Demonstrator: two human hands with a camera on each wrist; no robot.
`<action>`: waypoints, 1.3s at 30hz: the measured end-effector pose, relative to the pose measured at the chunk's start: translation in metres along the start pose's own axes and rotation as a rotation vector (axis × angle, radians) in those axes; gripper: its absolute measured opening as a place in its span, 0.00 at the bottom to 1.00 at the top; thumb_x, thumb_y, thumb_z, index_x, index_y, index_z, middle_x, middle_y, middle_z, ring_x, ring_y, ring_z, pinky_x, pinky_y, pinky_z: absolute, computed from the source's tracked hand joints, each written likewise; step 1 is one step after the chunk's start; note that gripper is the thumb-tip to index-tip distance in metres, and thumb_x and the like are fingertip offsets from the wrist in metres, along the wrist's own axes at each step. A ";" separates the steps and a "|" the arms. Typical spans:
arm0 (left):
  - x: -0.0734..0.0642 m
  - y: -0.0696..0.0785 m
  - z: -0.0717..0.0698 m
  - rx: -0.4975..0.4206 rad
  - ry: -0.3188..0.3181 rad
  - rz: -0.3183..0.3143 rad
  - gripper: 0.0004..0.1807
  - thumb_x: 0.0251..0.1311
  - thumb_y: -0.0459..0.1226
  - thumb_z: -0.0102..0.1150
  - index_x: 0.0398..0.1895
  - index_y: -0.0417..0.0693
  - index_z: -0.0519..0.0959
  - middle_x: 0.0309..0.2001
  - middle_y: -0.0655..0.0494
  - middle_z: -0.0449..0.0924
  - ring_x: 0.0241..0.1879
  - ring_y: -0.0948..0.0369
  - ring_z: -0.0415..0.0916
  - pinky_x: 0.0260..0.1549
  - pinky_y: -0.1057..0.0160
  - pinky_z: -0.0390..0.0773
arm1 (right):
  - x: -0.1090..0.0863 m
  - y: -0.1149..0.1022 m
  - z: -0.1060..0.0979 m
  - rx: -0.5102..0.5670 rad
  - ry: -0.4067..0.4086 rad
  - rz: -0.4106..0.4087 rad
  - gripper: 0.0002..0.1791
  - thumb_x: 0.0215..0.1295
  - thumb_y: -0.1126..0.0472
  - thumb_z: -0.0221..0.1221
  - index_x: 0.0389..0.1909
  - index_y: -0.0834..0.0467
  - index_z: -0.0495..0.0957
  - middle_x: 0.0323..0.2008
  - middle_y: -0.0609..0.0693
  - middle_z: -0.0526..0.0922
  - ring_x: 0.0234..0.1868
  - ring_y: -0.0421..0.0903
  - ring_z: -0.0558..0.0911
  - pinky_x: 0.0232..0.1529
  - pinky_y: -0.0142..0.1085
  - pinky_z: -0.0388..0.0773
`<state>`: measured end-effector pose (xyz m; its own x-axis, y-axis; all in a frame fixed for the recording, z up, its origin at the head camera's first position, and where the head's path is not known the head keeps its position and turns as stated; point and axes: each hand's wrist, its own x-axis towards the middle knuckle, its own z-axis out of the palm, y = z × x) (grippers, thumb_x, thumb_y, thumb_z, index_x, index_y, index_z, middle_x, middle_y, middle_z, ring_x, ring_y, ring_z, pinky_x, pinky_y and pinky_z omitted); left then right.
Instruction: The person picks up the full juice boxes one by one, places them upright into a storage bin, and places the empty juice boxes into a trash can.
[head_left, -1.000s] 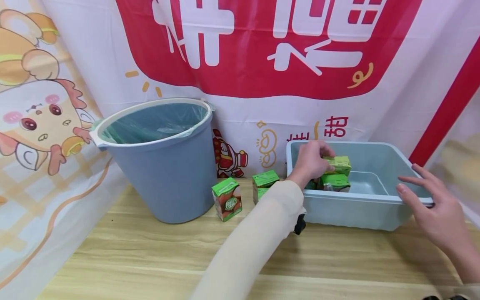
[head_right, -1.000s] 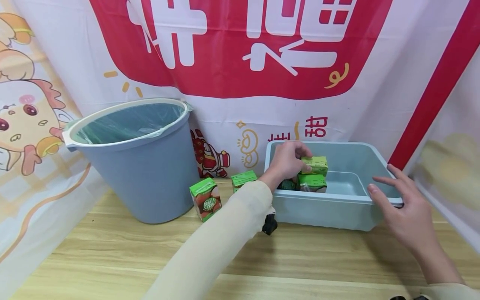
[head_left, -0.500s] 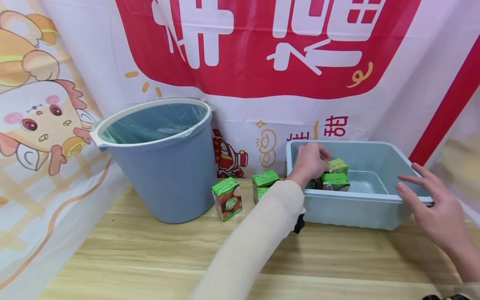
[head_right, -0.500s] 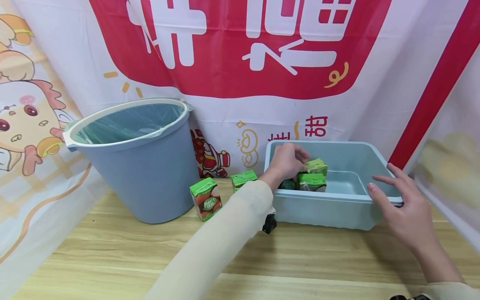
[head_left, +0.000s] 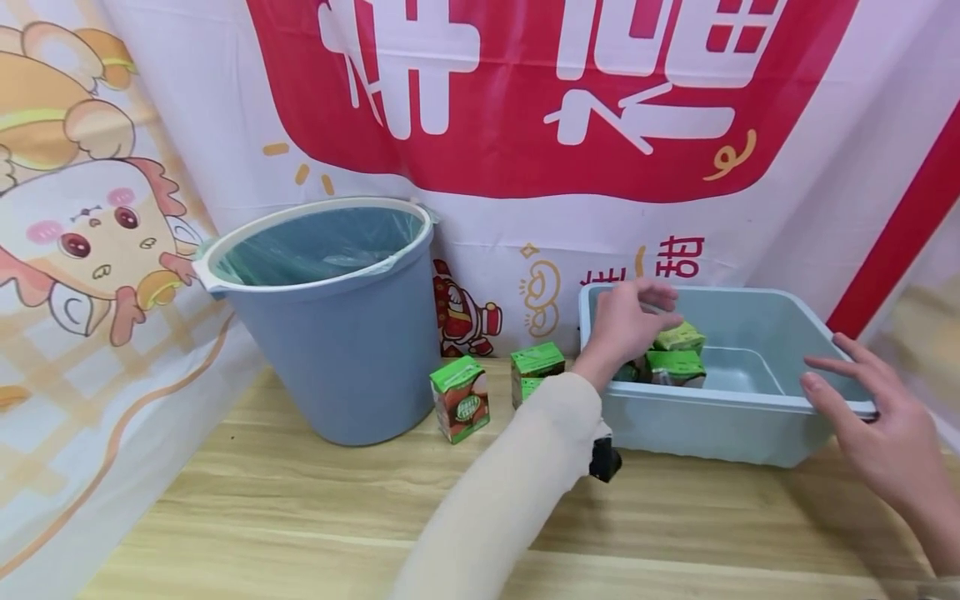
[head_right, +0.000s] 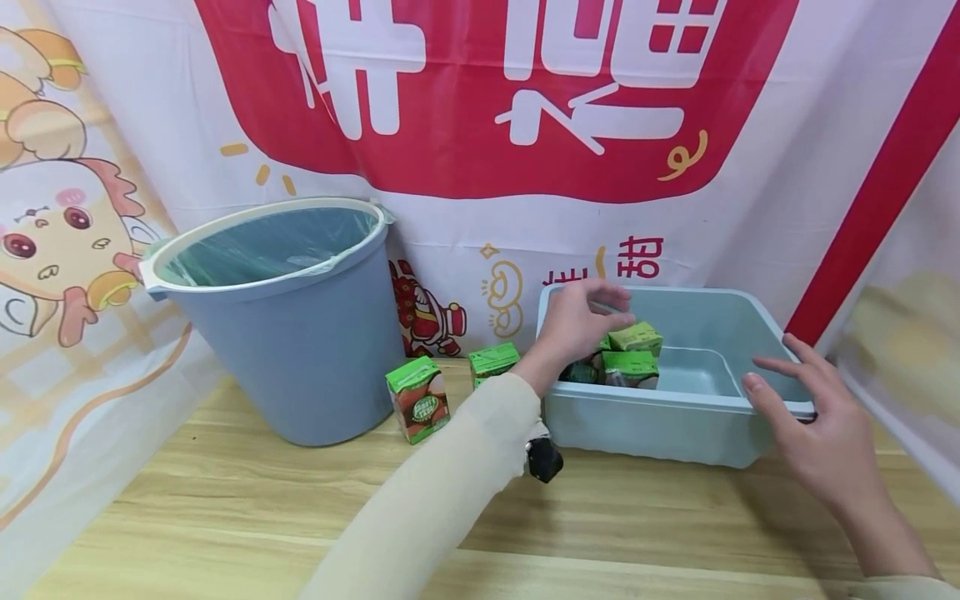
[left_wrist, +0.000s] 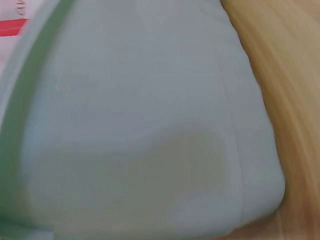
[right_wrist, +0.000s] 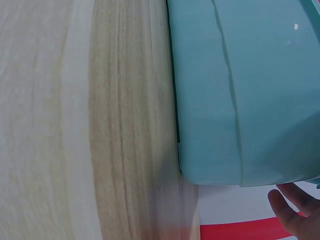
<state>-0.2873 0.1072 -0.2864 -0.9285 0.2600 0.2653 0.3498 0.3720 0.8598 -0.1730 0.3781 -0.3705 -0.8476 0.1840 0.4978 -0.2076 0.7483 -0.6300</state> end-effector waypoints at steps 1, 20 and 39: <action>-0.002 0.000 -0.002 -0.029 0.004 0.013 0.13 0.64 0.38 0.75 0.50 0.55 0.88 0.40 0.65 0.90 0.38 0.73 0.83 0.40 0.75 0.82 | 0.000 -0.001 0.000 0.000 -0.002 -0.001 0.27 0.77 0.51 0.61 0.71 0.57 0.76 0.81 0.22 0.55 0.85 0.33 0.50 0.46 0.06 0.53; -0.059 -0.016 -0.052 -0.039 -0.082 0.151 0.12 0.71 0.41 0.68 0.55 0.56 0.84 0.43 0.61 0.89 0.39 0.72 0.81 0.39 0.71 0.81 | 0.000 0.001 -0.001 -0.007 -0.013 0.011 0.28 0.77 0.49 0.60 0.72 0.55 0.76 0.81 0.20 0.54 0.85 0.33 0.49 0.43 0.06 0.52; -0.127 -0.027 -0.183 0.500 0.591 0.619 0.17 0.71 0.41 0.66 0.59 0.44 0.85 0.63 0.45 0.83 0.66 0.47 0.77 0.65 0.45 0.75 | 0.000 -0.001 0.001 -0.006 -0.015 0.011 0.27 0.78 0.51 0.60 0.73 0.57 0.75 0.81 0.20 0.53 0.88 0.42 0.49 0.42 0.06 0.54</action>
<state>-0.2015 -0.0990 -0.2634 -0.4295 0.0998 0.8976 0.6802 0.6896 0.2488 -0.1730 0.3764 -0.3704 -0.8569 0.1825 0.4821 -0.1955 0.7503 -0.6315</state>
